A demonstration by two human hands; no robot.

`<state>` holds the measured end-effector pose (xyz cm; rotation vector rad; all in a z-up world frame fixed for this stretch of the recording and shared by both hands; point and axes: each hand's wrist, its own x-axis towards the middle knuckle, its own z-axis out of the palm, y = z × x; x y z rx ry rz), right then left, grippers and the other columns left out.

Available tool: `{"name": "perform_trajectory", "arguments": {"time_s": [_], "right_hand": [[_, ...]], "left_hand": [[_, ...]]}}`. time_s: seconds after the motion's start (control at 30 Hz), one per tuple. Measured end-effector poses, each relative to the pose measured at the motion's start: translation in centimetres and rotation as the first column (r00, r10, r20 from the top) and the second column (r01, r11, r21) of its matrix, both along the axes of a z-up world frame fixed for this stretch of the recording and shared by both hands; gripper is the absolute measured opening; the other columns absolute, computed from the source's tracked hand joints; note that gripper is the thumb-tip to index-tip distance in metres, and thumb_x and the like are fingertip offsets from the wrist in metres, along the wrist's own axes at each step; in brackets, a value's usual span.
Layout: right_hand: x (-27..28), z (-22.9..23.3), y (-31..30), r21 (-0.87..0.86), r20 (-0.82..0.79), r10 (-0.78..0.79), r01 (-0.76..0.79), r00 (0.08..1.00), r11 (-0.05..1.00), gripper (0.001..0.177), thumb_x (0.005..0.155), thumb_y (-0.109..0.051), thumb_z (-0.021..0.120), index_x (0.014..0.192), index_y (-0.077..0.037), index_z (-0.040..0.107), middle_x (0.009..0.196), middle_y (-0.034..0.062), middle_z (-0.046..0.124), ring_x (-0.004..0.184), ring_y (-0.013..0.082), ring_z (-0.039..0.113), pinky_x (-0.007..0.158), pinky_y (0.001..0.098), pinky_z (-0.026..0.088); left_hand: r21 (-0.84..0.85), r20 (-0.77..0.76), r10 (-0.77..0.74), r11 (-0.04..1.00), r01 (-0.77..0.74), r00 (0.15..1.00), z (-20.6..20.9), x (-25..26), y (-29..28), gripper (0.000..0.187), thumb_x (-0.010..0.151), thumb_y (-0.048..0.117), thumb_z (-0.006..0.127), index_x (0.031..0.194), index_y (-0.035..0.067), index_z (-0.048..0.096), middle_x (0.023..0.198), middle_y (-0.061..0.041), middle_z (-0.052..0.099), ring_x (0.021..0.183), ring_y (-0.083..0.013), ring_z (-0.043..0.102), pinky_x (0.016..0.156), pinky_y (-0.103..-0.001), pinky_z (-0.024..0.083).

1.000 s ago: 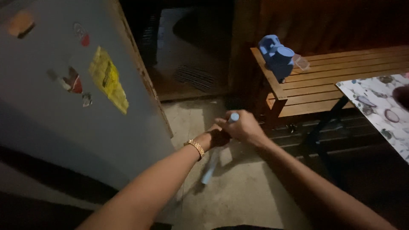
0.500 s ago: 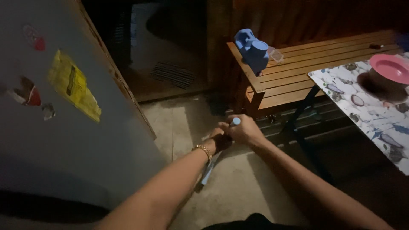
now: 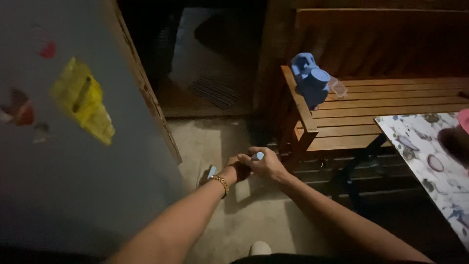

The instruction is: Sweeping the floor with a broom in a dining area.

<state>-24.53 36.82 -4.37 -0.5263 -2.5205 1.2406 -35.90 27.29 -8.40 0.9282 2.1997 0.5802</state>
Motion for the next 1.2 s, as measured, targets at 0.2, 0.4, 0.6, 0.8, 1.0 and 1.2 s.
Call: {"name": "perform_trajectory", "arguments": {"time_s": [0.2, 0.4, 0.6, 0.8, 1.0, 1.2], "right_hand": [[-1.0, 8.8, 2.9, 0.119, 0.358, -0.061, 0.02, 0.932, 0.993, 0.041, 0.091, -0.046, 0.072, 0.108, -0.01, 0.077, 0.094, 0.0161, 0.079, 0.082, 0.0257, 0.078, 0.073, 0.0393, 0.06], [-3.6, 17.2, 4.9, 0.2, 0.294, -0.092, 0.033, 0.951, 0.979, 0.037, 0.088, -0.045, 0.076, 0.101, -0.01, 0.079, 0.087, 0.0161, 0.077, 0.074, 0.0244, 0.075, 0.068, 0.04, 0.059], [-6.6, 14.2, 7.0, 0.079, 0.188, -0.038, 0.024, 0.981, 0.997, 0.038, 0.089, -0.043, 0.074, 0.1, -0.008, 0.079, 0.084, 0.0146, 0.078, 0.07, 0.0225, 0.076, 0.066, 0.0394, 0.06], [-7.4, 3.7, 10.7, 0.14, 0.16, -0.053, 0.031, 0.986, 0.99, 0.056, 0.084, -0.045, 0.084, 0.117, -0.002, 0.067, 0.096, 0.02, 0.073, 0.081, 0.0277, 0.072, 0.071, 0.042, 0.059], [-7.2, 10.9, 9.4, 0.242, 0.37, -0.062, -0.032, 0.927, 0.97, 0.046, 0.087, -0.052, 0.072, 0.097, -0.008, 0.079, 0.092, 0.0211, 0.076, 0.083, 0.0381, 0.073, 0.076, 0.0484, 0.058], [-10.7, 15.0, 8.4, 0.349, 0.243, -0.134, 0.042, 0.961, 0.936, 0.052, 0.084, -0.056, 0.077, 0.089, -0.004, 0.078, 0.082, 0.0191, 0.075, 0.08, 0.0367, 0.074, 0.074, 0.0465, 0.059]], "left_hand": [[-0.082, -0.593, -0.451, 0.858, 0.507, 0.667, -15.1, -3.5, 11.2, 0.031, 0.103, 0.034, 0.058, 0.123, 0.011, 0.066, 0.118, -0.015, 0.071, 0.104, -0.0337, 0.066, 0.086, -0.048, 0.053], [-0.038, -0.601, -0.423, 0.863, 0.505, 0.678, 0.1, -4.4, 9.2, 0.032, 0.103, 0.035, 0.06, 0.118, 0.008, 0.068, 0.111, -0.015, 0.072, 0.099, -0.0326, 0.068, 0.084, -0.047, 0.054], [0.011, -0.604, -0.409, 0.854, 0.521, 0.684, -2.4, -9.7, 12.5, 0.033, 0.102, 0.035, 0.062, 0.111, 0.005, 0.07, 0.103, -0.016, 0.074, 0.093, -0.0312, 0.07, 0.082, -0.046, 0.056], [-0.011, -0.7, -0.315, 0.902, 0.432, 0.641, -8.9, -7.0, 13.3, 0.035, 0.095, 0.032, 0.056, 0.118, 0.01, 0.069, 0.116, -0.015, 0.072, 0.105, -0.0309, 0.066, 0.09, -0.045, 0.054], [-0.014, -0.828, -0.246, 0.908, 0.419, 0.504, -7.5, -7.1, 15.2, 0.052, 0.096, 0.054, 0.053, 0.121, 0.011, 0.068, 0.121, -0.013, 0.071, 0.109, -0.0336, 0.063, 0.091, -0.051, 0.049], [0.049, -0.576, -0.242, 0.943, 0.329, 0.781, 8.3, -8.7, 8.8, 0.048, 0.099, 0.051, 0.056, 0.126, 0.013, 0.067, 0.117, -0.014, 0.073, 0.108, -0.031, 0.067, 0.094, -0.046, 0.053]]}}
